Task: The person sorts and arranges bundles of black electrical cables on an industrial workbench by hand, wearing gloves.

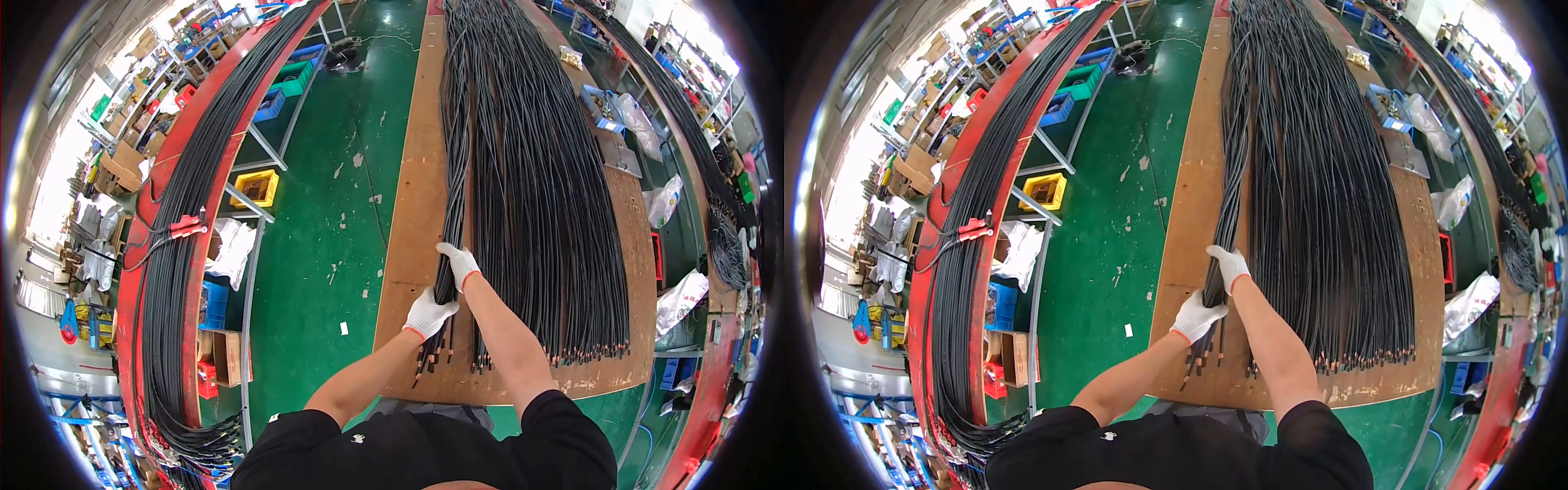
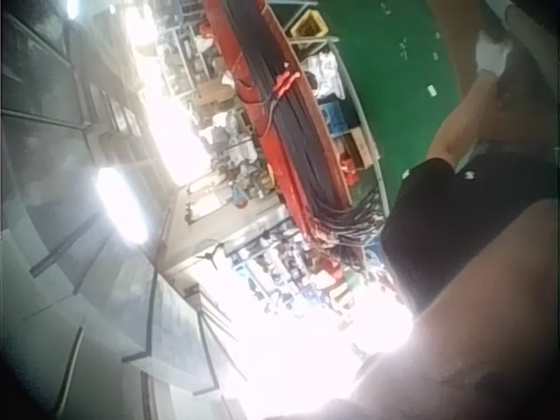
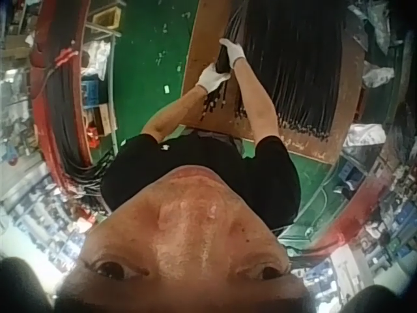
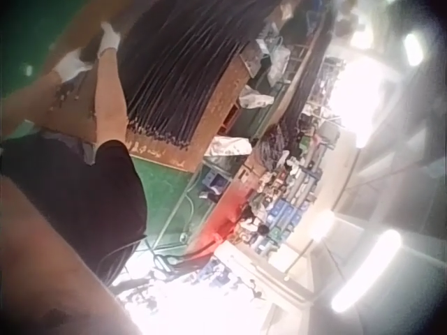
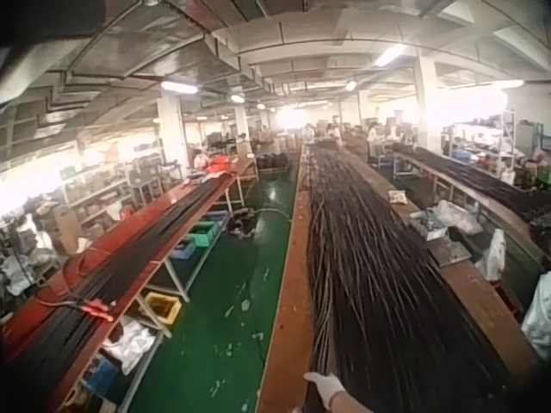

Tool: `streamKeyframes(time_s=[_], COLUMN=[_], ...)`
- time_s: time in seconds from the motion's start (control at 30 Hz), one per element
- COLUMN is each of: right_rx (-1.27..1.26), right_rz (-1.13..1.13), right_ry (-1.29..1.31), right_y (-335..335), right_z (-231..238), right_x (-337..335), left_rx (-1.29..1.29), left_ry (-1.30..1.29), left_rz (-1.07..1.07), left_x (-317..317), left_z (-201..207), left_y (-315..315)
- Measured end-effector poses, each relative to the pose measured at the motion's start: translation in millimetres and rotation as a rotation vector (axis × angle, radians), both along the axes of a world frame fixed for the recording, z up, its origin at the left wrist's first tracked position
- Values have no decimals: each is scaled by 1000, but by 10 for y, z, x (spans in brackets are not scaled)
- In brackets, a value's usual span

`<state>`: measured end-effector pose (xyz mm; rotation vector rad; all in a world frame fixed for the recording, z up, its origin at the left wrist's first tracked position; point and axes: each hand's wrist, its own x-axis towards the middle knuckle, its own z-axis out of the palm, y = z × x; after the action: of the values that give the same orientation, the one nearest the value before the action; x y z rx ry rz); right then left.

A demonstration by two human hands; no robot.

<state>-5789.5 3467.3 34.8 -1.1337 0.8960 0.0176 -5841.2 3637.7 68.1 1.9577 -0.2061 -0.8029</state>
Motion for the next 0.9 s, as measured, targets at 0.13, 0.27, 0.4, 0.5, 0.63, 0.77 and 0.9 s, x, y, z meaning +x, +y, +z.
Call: streamKeyframes(time_s=[0.13,0.27,0.4,0.5,0.63,0.77,0.9], right_rx=[16,112,-21,-110,-4,5,-88], right_rz=[10,65,381,390,449,481,513], right_ry=[-165,-73,205,273,301,289,291], right_y=[103,26,175,-105,-84,-130,-188], right_z=[349,-344,-338,-630,-656,-762,-972], right_x=[-82,-414,-645,-920,-981,-1045,-1044], left_rx=[61,116,105,-21,95,92,314], left_ry=[-165,104,326,582,297,445,215], left_rz=[34,-65,-97,-45,-219,-109,-161], left_x=[-39,92,460,415,414,392,317], left_z=[211,-351,-1093,-917,-1246,-1337,-1324], left_y=[7,-33,583,357,399,393,175])
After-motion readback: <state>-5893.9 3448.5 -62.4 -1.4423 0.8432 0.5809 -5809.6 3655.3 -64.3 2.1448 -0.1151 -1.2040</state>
